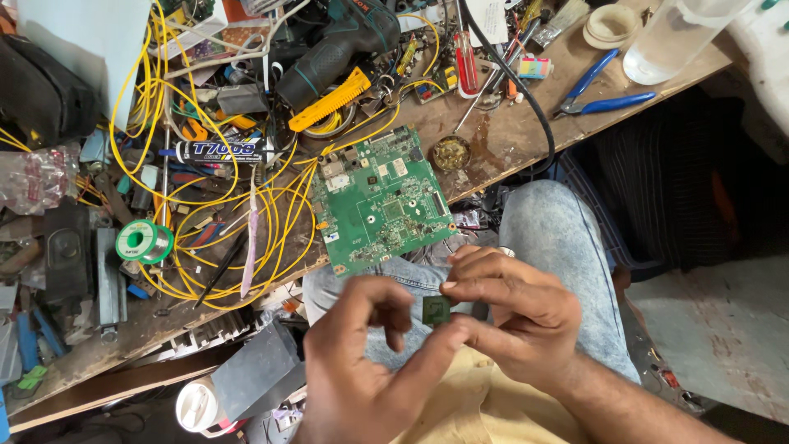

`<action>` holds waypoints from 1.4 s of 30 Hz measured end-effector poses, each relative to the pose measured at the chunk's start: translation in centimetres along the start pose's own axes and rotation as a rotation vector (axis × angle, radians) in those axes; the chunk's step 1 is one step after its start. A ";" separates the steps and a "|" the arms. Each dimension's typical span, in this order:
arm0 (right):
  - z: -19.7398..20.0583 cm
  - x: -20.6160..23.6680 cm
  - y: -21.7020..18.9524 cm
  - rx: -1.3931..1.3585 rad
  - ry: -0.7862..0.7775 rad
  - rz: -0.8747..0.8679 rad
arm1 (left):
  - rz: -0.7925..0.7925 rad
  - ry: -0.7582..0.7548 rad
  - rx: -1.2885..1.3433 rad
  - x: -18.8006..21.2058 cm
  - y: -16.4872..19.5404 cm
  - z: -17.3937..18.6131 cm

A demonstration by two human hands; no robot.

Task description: The person solders components on a green circuit board resting on the workbench, holding a soldering iron in one hand and solder wire in the other. They then apply liquid from a spray bottle and scrub the board with a toothbrush, and finally handle and reposition the board on the bench.

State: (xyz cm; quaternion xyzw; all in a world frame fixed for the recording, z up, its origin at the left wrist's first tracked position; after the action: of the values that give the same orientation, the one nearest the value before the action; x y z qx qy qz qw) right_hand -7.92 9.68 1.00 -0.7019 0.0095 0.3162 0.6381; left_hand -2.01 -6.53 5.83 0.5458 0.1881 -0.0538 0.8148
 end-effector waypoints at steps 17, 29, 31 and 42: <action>-0.2 -0.2 -0.6 0.011 -0.051 0.033 | 0.313 -0.181 0.057 1.3 -1.5 -0.5; -1.0 0.3 -0.4 -0.090 -0.089 -0.015 | -0.036 -0.079 -0.164 1.0 -0.6 -0.3; -1.0 0.5 -0.2 -0.112 -0.093 -0.025 | 0.053 -0.061 -0.181 1.3 -1.5 0.1; -0.8 0.9 1.2 -0.427 -0.064 -0.209 | -0.147 -0.124 0.177 -0.1 -0.1 0.6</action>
State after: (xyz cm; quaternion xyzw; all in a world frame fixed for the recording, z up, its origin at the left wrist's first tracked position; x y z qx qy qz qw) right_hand -7.34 9.15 -0.53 -0.8076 -0.1506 0.2656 0.5045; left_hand -1.95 -7.12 5.99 0.5959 0.1712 -0.1635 0.7674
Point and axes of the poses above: each hand's wrist, its own x-axis away from the middle knuckle, its own z-axis out of the back of the hand, y = z × x, the point moved 6 cm from there along -x, towards the middle knuckle, and after that the axes turned 11 degrees about -z, right-handed, at the moved point
